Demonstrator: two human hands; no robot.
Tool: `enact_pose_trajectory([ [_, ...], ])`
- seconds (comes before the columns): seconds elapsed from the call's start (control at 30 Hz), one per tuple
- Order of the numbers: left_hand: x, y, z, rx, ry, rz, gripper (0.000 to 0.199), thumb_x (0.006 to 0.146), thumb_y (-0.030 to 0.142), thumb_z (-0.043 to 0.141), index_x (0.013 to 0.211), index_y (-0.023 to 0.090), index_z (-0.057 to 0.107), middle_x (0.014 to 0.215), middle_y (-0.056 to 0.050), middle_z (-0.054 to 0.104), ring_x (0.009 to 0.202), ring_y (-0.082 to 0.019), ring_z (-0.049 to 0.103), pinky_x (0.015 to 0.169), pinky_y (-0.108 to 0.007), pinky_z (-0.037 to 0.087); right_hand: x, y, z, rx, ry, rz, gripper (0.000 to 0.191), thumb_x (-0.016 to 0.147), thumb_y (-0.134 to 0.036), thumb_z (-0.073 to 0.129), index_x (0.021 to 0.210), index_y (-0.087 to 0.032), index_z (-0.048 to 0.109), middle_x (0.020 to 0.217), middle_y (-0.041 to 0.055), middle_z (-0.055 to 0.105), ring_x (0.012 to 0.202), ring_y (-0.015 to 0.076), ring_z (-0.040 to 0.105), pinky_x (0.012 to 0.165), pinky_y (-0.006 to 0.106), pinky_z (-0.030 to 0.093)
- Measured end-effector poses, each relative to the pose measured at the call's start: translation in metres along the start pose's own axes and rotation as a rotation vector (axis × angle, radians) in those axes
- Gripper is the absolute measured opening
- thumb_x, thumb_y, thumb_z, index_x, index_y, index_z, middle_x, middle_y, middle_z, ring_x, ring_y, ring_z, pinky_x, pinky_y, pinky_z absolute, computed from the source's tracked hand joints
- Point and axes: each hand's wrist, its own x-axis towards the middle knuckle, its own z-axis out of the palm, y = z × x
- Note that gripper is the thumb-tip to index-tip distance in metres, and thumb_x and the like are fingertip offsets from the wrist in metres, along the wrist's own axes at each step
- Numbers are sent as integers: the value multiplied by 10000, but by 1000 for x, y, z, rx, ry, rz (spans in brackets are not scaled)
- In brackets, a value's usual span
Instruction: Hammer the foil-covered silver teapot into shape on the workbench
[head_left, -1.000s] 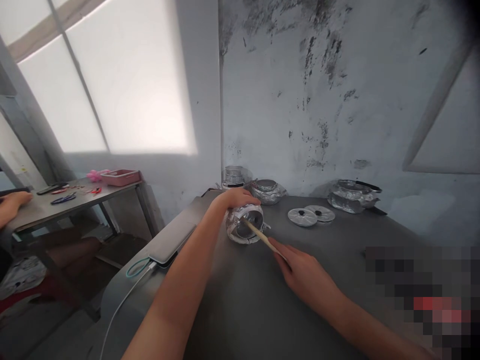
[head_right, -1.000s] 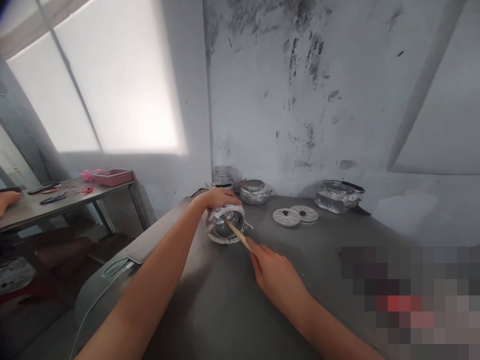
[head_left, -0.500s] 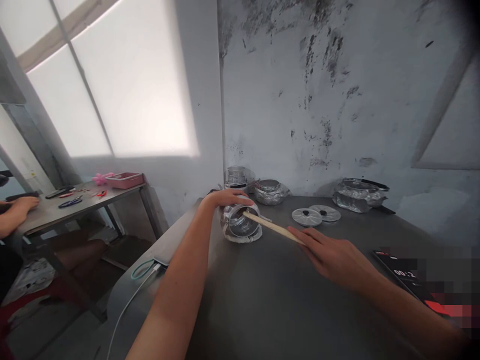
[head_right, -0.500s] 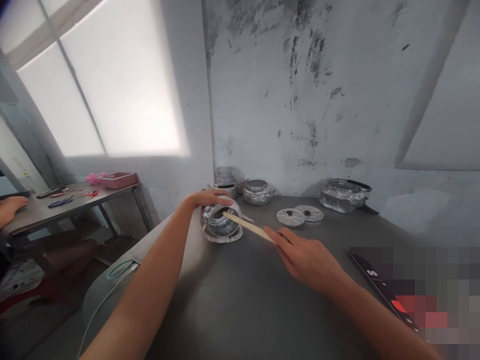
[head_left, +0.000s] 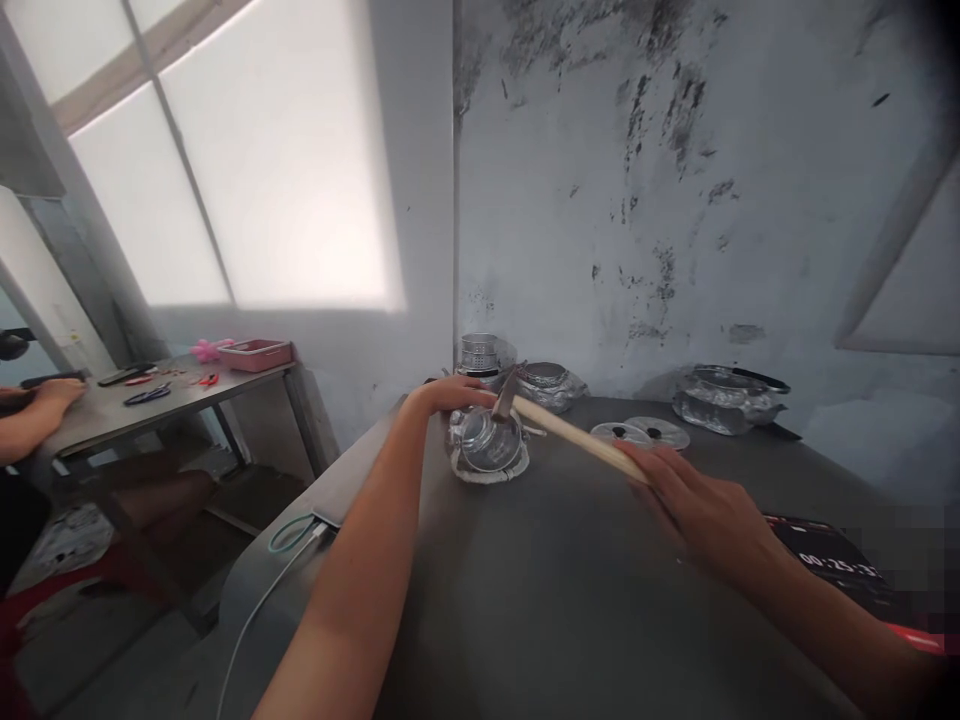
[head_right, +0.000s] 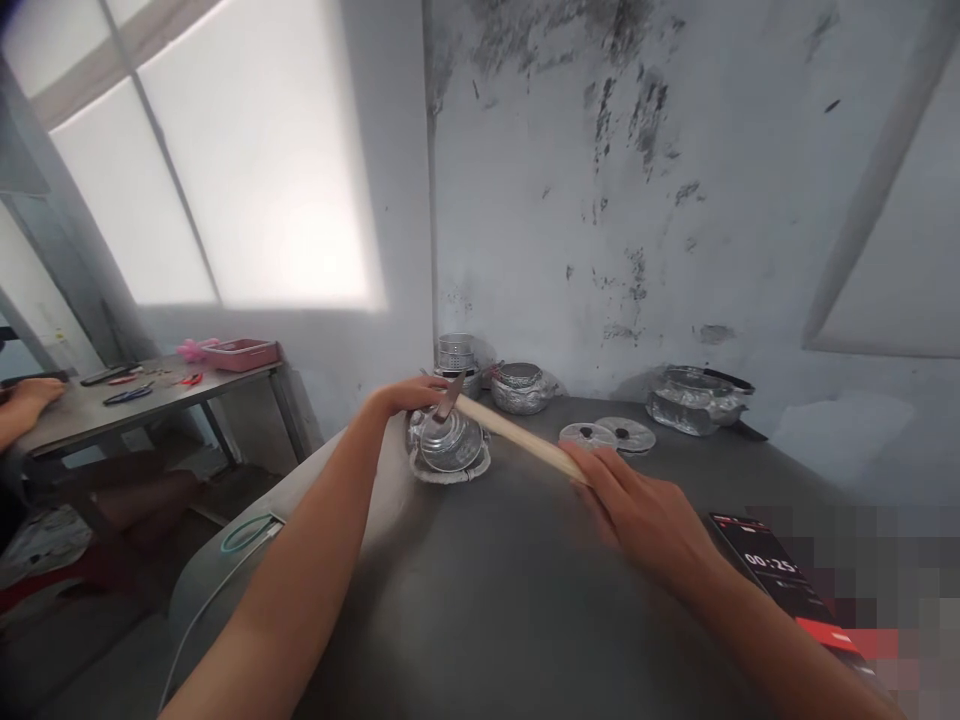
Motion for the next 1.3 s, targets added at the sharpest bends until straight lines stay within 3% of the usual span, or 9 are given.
enact_pose_trajectory([
  [0.13, 1, 11, -3, -4, 32, 32, 884, 690, 768, 666, 1428, 311, 495, 1529, -28, 422, 1336, -348, 451, 996, -368, 473, 3, -4, -5, 83, 26, 199, 383, 1011, -348, 369, 1338, -178, 468, 1096, 114, 695, 688, 197, 676, 437, 252, 388],
  [0.37, 1, 31, -4, 103, 69, 17, 965, 657, 814, 645, 1438, 273, 479, 1523, -64, 428, 1320, -379, 453, 996, -405, 459, 5, -3, -6, 162, 46, 402, 358, 1001, -355, 384, 1304, -195, 488, 1062, 102, 707, 714, 204, 683, 497, 271, 429],
  [0.73, -7, 45, -6, 143, 68, -39, 978, 682, 824, 605, 1454, 245, 447, 1565, -89, 357, 1355, -402, 398, 1026, -420, 416, 5, -2, -5, 217, -30, 463, 369, 1008, -399, 357, 1323, -246, 473, 1082, 64, 698, 777, 192, 677, 548, 270, 443],
  [0.93, -14, 49, -9, 88, 57, -8, 933, 722, 810, 588, 1452, 245, 458, 1427, -91, 529, 1237, -397, 525, 883, -367, 489, 3, 2, -3, 200, -86, 486, 401, 1014, -430, 327, 1334, -232, 466, 1057, 56, 695, 744, 192, 664, 510, 274, 413],
  [1.3, -21, 58, -11, 49, 53, 39, 847, 735, 784, 598, 1407, 278, 492, 1316, -70, 611, 1115, -339, 610, 804, -329, 501, 3, 3, -1, 176, -120, 513, 422, 1012, -438, 302, 1305, -216, 509, 1067, 81, 709, 819, 232, 694, 547, 300, 461],
])
